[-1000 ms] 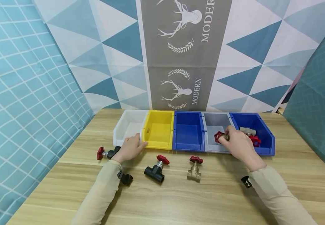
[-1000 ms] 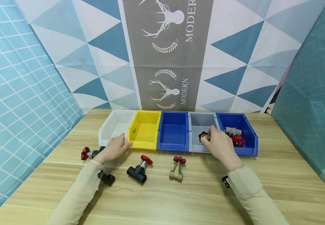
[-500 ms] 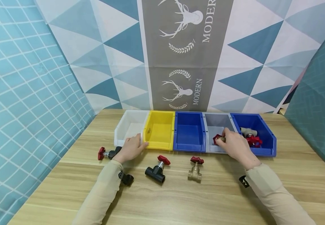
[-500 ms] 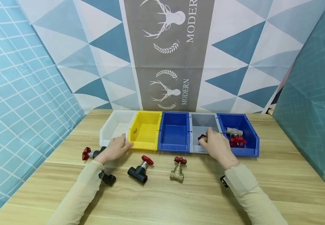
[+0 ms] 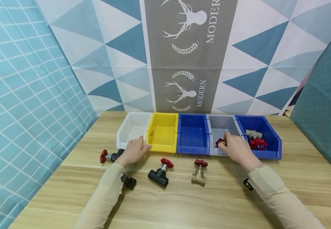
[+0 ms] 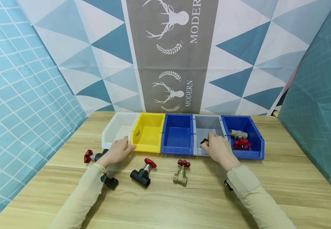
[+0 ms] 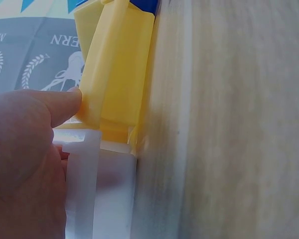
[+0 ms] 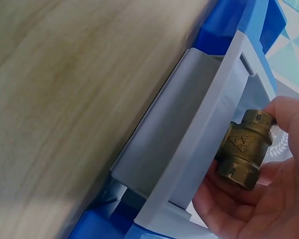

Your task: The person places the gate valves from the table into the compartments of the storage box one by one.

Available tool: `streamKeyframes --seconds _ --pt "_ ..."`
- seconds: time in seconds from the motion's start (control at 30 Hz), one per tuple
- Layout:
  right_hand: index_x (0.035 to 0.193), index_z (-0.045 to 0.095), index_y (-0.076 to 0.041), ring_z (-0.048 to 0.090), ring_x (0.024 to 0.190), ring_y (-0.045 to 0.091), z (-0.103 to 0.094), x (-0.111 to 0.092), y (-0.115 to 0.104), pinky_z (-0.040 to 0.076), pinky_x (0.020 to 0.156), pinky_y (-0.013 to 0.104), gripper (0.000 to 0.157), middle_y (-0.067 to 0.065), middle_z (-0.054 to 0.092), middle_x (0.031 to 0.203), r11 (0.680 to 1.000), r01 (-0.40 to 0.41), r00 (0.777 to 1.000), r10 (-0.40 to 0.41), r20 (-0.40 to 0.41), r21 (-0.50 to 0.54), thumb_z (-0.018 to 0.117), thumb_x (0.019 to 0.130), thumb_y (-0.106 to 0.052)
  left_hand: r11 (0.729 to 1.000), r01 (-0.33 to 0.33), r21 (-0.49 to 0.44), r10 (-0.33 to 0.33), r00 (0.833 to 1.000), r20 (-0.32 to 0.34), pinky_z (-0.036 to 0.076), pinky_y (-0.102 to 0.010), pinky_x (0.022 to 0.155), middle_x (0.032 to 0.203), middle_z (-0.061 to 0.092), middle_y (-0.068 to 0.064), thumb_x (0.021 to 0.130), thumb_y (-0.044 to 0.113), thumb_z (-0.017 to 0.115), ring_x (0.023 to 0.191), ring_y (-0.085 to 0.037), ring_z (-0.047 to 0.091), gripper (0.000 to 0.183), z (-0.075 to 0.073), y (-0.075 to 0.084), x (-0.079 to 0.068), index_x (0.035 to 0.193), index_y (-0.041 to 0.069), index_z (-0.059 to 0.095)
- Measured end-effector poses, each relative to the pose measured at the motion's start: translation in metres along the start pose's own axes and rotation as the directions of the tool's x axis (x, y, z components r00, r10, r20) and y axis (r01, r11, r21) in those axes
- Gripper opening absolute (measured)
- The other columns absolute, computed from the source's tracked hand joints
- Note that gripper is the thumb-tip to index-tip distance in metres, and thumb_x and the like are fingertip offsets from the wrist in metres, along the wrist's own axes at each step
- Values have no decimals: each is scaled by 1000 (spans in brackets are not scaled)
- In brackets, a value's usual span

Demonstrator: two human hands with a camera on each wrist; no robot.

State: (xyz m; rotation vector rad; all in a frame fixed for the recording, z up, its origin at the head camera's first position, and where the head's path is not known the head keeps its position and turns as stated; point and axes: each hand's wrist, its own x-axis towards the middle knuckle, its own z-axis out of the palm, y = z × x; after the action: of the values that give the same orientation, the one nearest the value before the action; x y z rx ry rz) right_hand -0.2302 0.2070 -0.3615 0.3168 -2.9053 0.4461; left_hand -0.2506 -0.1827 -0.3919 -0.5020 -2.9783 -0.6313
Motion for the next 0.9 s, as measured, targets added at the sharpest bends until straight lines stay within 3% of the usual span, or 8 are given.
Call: streamKeyframes --seconds 0.67,0.9 --pt "86 40 -3 43 54 20 2 7 1 32 49 32 17 7 43 64 999 -44 997 42 59 30 45 85 -19 1000 -8 16 8 1000 1 30 -47 89 83 59 -5 94 35 47 91 -26 57 41 -3 2 0 114 -1 47" --pt "104 40 6 49 55 23 5 10 1 38 51 36 34 13 52 71 998 -68 994 66 89 18 51 84 -20 1000 -14 10 14 1000 -10 31 -46 87 80 58 -3 93 34 48 86 -23 56 41 -1 0 1 114 -1 48"
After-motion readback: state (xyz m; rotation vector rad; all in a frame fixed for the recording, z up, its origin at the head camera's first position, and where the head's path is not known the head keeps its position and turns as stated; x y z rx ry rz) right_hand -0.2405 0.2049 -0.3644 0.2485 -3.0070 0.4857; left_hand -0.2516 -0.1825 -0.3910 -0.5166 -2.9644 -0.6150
